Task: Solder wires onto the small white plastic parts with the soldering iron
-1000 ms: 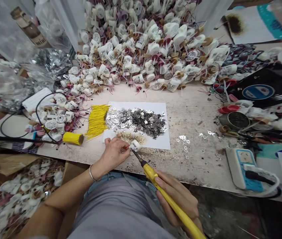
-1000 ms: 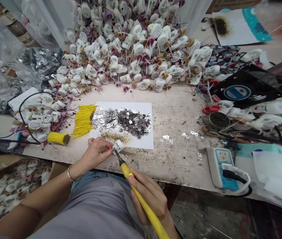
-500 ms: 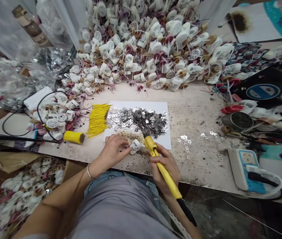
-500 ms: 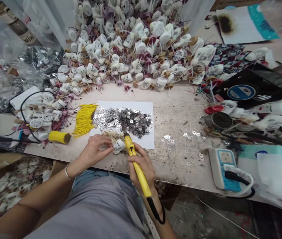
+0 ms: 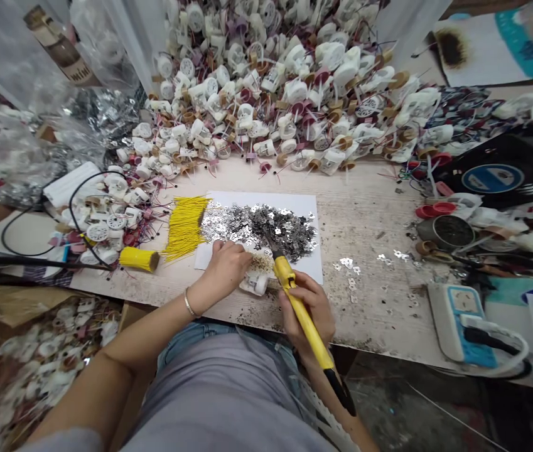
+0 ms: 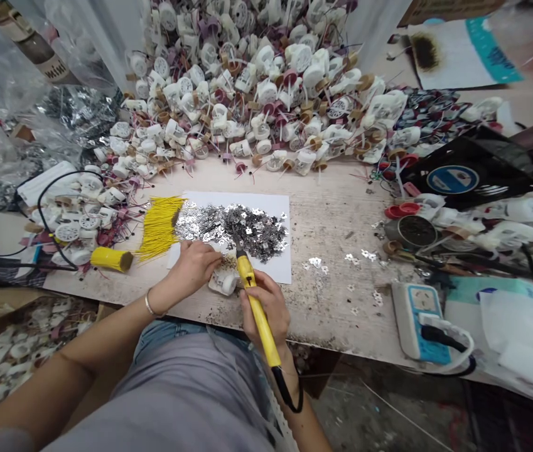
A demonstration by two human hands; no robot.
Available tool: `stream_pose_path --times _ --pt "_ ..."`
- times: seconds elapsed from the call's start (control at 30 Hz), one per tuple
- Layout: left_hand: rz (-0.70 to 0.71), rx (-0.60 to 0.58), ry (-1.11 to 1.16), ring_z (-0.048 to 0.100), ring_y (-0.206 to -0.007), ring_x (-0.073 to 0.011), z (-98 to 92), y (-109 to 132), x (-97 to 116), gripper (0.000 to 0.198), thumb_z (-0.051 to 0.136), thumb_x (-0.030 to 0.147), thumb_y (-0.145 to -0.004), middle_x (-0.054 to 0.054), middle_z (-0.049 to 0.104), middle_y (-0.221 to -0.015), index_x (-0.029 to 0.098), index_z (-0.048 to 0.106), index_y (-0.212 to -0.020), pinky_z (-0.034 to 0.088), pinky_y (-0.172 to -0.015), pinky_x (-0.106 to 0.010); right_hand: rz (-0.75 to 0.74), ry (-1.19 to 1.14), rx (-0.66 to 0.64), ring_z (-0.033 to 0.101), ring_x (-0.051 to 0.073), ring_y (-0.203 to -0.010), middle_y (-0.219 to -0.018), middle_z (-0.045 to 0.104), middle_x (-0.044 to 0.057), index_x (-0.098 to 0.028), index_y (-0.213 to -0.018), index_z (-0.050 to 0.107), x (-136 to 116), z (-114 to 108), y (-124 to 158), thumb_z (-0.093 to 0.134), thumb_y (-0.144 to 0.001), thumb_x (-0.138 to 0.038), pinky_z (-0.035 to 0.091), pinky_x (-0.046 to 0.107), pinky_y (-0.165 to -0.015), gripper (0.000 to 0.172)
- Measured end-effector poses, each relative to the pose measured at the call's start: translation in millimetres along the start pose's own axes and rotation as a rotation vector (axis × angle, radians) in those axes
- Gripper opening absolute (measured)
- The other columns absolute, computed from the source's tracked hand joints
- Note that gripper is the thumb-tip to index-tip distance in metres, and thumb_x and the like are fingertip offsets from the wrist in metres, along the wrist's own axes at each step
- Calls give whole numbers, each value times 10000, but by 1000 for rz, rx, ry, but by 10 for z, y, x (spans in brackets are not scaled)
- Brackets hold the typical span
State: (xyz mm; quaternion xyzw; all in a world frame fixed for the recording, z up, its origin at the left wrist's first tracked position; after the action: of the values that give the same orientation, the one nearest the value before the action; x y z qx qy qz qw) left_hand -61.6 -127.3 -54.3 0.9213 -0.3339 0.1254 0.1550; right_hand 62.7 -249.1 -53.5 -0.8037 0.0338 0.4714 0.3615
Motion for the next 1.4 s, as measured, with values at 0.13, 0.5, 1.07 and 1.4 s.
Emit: stream_pose_path --times 0.13,0.5,1.07,1.4 --pt "-35 -16 -94 503 -950 -277 12 -140 41 291 401 81 -882 -120 655 -815 157 664 -783 254 -904 -476 -81 64 -13 638 225 -1030 -1112 642 89 -210 -1208 565 -72 -168 33 636 -741 -41 596 384 -823 502" --pt "-2 -108 -120 554 -829 -249 -63 -27 27 254 464 113 -845 -96 669 -713 155 665 -696 248 -914 -476 -105 49 -148 631 260 -1093 -1229 624 103 -212 -1328 487 -67 -232 116 589 -770 -39 594 443 -873 593" --pt "-253 -95 75 600 -876 -227 73 149 -66 185 497 202 -849 -55 711 -872 185 676 -808 285 -809 -383 -40 -17 -241 669 250 -1027 -1159 668 86 -214 -1218 574 -139 -313 265 584 -768 -78 618 389 -825 470" --pt "-249 -111 88 606 -792 -213 31 117 -60 196 501 185 -811 -53 711 -778 172 677 -724 283 -798 -385 -25 -30 -245 683 259 -997 -1134 680 96 -202 -1187 583 -113 -316 256 590 -788 -111 629 397 -789 410"
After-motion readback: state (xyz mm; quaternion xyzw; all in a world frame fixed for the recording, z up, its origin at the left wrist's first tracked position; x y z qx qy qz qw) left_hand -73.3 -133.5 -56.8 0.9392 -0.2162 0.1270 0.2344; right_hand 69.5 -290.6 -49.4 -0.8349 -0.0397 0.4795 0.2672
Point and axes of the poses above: each hand's wrist, its own y-axis away from the middle knuckle, its own z-axis out of the palm, x = y × z, the point moved 6 cm from there along -y, towards the middle knuckle
